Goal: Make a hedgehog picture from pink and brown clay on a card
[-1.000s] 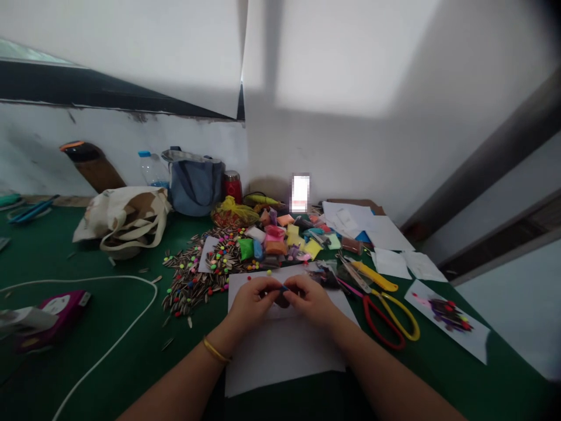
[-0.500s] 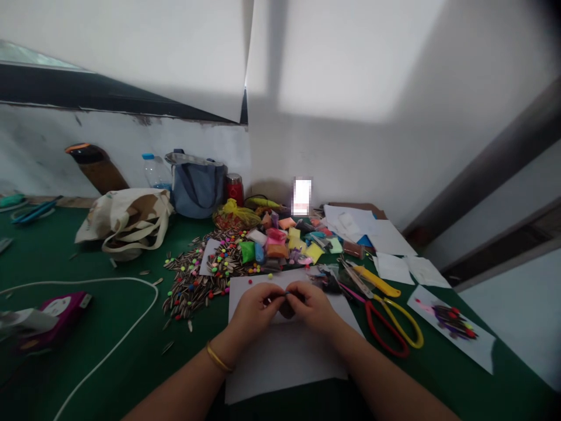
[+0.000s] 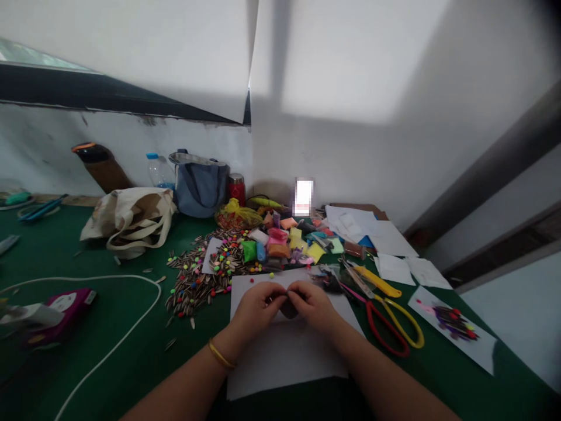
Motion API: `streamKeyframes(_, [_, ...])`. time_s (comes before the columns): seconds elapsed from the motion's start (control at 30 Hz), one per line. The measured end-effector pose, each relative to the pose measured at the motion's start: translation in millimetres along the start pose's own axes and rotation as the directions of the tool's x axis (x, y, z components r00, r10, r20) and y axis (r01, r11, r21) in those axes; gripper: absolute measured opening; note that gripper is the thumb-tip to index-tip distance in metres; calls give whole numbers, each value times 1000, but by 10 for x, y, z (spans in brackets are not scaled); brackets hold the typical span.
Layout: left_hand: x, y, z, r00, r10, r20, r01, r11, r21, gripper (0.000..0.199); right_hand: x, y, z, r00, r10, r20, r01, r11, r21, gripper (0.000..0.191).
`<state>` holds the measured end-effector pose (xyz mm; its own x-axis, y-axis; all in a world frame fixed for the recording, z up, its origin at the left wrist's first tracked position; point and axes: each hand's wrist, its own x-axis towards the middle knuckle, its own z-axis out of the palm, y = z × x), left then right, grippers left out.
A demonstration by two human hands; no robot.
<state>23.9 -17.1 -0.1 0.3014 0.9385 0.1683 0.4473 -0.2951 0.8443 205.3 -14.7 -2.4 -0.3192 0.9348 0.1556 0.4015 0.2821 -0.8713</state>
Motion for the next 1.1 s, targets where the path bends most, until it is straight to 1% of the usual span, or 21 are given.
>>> streamKeyframes(0.1, [-1,18,0,999,-20,29,21,998,-52,16,-2,-4,-6,999,1,-34,-1,1000,-10,16])
streamKeyframes(0.2, [4,30,-1,998,-18,53,21,998,-57,12,1,2,-9,1000,-8,-30,8,1000,-9,16])
streamKeyframes(0.37, [13,7,4,999,-30,38,32,997,-65,12,8,10,-9,1000,5,-17,-4,999,45,14])
streamKeyframes(0.5, [16,-26,12,999,-38,-7,38,997,-68,16,8,1,-17,999,3,-43,-2,1000,21,16])
streamKeyframes(0.57, [21,-33,11,1000,-19,-1,19,998,-60,12,5,-6,-22,999,7,-48,-5,1000,27,15])
streamKeyframes(0.67, [28,-25,6,1000,-8,7,8,999,-53,10,2,-11,-28,999,21,-27,-19,997,72,15])
streamKeyframes(0.8, [28,-17,4,1000,-11,8,11,999,-45,14,5,-4,-35,999,19,-47,-17,1000,26,16])
streamKeyframes(0.87, [27,-29,9,1000,-6,7,6,999,-47,14,7,0,-37,999,19,-49,-18,999,35,16])
streamKeyframes(0.97, [28,-58,19,1000,-12,-6,12,996,-83,12,7,6,-34,999,37,-14,-35,990,135,16])
streamKeyframes(1.03, [30,-71,24,999,-42,-34,37,990,-140,13,9,18,-28,999,43,24,-47,980,191,17])
streamKeyframes(1.1, [34,-72,22,996,-76,-56,64,980,-191,15,14,38,-21,999,37,39,-44,983,180,17])
